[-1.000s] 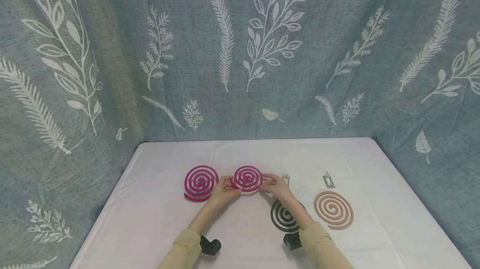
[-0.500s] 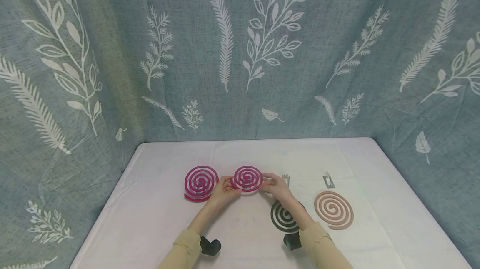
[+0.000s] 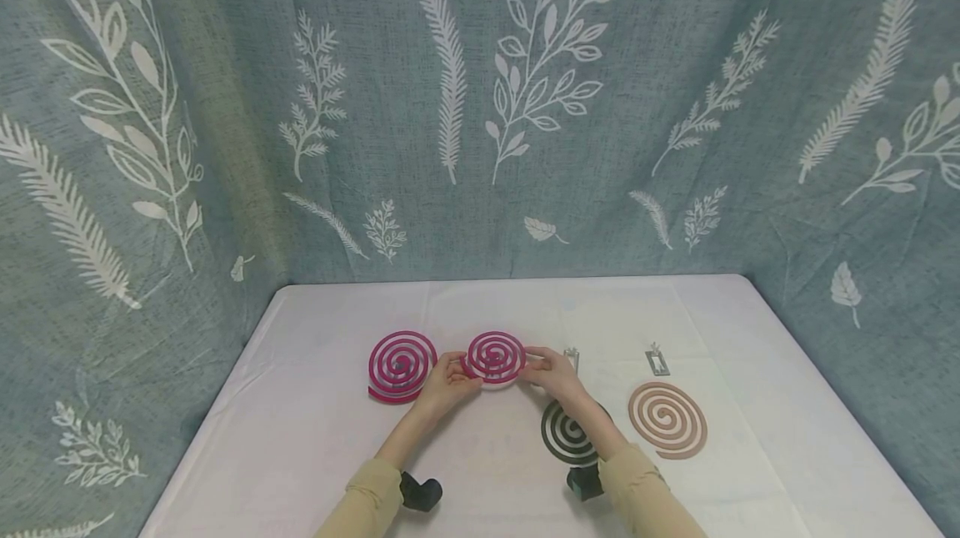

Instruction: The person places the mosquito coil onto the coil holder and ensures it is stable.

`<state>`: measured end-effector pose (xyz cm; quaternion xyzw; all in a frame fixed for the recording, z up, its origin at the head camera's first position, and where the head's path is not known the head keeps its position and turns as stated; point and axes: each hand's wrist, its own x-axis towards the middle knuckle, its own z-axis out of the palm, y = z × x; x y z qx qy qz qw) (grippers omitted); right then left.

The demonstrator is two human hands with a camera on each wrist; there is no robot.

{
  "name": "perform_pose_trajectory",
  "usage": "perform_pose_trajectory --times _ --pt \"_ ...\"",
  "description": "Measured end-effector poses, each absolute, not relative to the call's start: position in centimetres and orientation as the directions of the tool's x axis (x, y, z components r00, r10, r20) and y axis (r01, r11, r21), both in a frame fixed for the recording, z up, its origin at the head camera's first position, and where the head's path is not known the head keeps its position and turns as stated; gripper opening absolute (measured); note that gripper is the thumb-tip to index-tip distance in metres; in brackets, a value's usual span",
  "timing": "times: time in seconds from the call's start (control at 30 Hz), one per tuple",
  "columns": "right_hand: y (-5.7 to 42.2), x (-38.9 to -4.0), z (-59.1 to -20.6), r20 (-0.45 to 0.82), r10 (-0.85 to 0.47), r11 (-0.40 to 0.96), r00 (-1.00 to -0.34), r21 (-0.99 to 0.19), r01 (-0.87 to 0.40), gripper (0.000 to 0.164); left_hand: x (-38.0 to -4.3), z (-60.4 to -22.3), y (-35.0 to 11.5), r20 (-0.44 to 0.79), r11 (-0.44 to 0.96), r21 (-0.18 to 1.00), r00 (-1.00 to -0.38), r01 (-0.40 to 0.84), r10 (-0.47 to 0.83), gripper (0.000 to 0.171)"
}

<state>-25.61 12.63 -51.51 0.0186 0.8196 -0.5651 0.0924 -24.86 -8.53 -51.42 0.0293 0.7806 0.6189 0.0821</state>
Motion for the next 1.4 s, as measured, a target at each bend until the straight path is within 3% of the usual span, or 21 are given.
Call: perform_pose_trajectory --times 0.3,0.63,1.4 --pt "12.6 -25.8 -51.6 -0.174 -0.073 0.366 -0.982 -0.921 0.136 0.053 -23.9 -49.4 -8.3 -0.110 0.209 0.975 -0.983 -0.078 0.149 0.056" --pt "12.7 -25.8 -51.8 -0.187 -0.068 0.364 -0.980 -0.919 0.150 0.053 -25.2 -52.2 -8.5 -0.110 0.220 0.972 -0.984 -0.078 0.138 0.060" --pt "12.7 -25.9 -51.9 -0.167 -0.081 0.376 -0.983 -0.918 0.125 0.053 -25.2 -52.0 -8.7 -0.119 0.213 0.973 -0.983 -0.087 0.140 0.059"
